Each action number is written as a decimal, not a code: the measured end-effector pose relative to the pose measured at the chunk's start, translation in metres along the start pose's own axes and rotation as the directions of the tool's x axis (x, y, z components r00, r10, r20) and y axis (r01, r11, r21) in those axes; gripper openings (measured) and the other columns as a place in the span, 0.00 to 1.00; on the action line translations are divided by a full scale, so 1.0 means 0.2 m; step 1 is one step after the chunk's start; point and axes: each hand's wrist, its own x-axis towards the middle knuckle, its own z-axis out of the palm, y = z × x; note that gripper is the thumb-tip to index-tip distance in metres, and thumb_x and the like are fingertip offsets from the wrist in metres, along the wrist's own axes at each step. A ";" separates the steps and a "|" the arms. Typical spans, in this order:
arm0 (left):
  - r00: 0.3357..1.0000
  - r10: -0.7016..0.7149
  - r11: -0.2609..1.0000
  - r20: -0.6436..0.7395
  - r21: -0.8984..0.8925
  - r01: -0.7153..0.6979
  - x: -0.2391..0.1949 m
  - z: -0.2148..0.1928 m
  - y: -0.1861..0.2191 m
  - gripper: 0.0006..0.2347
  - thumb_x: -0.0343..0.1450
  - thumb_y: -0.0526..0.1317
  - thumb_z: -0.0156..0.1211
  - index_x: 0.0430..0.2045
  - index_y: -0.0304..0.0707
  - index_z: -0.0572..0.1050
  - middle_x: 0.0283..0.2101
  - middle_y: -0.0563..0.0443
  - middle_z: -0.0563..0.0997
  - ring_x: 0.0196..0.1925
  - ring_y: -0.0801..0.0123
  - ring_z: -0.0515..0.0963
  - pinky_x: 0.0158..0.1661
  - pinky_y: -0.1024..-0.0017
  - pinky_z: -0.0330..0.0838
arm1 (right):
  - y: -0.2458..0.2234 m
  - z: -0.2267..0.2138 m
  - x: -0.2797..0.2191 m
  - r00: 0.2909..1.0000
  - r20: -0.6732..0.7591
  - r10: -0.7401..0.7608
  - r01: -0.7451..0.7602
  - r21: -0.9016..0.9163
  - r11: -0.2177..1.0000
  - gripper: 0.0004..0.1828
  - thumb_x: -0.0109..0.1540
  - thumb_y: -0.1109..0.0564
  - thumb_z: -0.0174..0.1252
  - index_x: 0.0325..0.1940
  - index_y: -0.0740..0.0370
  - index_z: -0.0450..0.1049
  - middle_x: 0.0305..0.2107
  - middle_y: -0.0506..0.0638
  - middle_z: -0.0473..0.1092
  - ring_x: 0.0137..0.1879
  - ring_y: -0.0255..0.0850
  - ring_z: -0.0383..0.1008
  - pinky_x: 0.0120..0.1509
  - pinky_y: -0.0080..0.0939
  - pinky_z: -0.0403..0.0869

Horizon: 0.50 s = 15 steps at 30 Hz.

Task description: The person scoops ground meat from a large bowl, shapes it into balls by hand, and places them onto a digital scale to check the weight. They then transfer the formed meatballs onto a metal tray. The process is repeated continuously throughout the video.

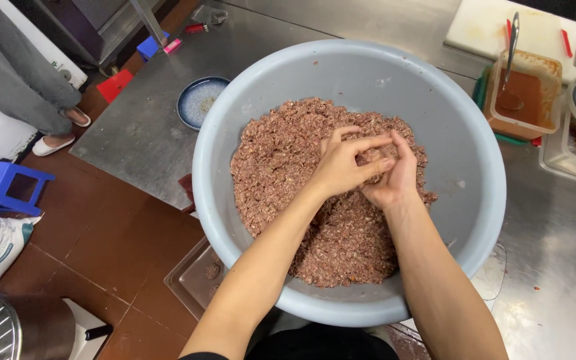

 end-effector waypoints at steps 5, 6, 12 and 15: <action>0.985 0.166 0.972 -0.048 0.178 -0.155 0.03 0.11 -0.13 0.21 0.78 0.59 0.41 0.59 0.55 0.73 0.70 0.65 0.68 0.78 0.54 0.50 0.66 0.48 0.45 | 0.04 0.06 -0.04 0.996 0.015 -0.083 0.081 0.106 0.991 0.24 0.59 0.40 0.63 0.45 0.61 0.76 0.35 0.60 0.77 0.43 0.52 0.79 0.50 0.55 0.80; 0.976 0.210 0.957 -0.061 0.217 -0.192 0.03 0.13 -0.12 0.23 0.81 0.55 0.36 0.62 0.43 0.72 0.72 0.57 0.66 0.79 0.51 0.46 0.68 0.48 0.43 | 0.06 0.10 -0.08 0.997 0.013 -0.071 0.069 0.122 0.990 0.25 0.59 0.40 0.63 0.47 0.62 0.77 0.36 0.59 0.78 0.44 0.52 0.80 0.53 0.55 0.80; 0.973 0.227 0.816 0.035 0.538 -0.210 -0.02 0.12 0.03 0.22 0.80 0.51 0.37 0.59 0.36 0.73 0.75 0.49 0.59 0.76 0.34 0.39 0.66 0.34 0.36 | 0.01 0.13 -0.12 0.992 -0.080 -0.094 0.097 0.035 0.995 0.20 0.62 0.42 0.63 0.42 0.61 0.79 0.30 0.52 0.77 0.37 0.45 0.79 0.45 0.42 0.80; 0.985 -0.150 0.980 0.082 0.147 0.137 -0.02 0.12 0.10 0.28 0.76 0.59 0.32 0.67 0.46 0.65 0.79 0.57 0.41 0.78 0.42 0.29 0.69 0.36 0.31 | -0.03 0.05 0.01 0.982 -0.076 -0.176 0.175 -0.012 0.984 0.24 0.61 0.38 0.66 0.35 0.64 0.78 0.28 0.57 0.78 0.33 0.48 0.80 0.38 0.45 0.81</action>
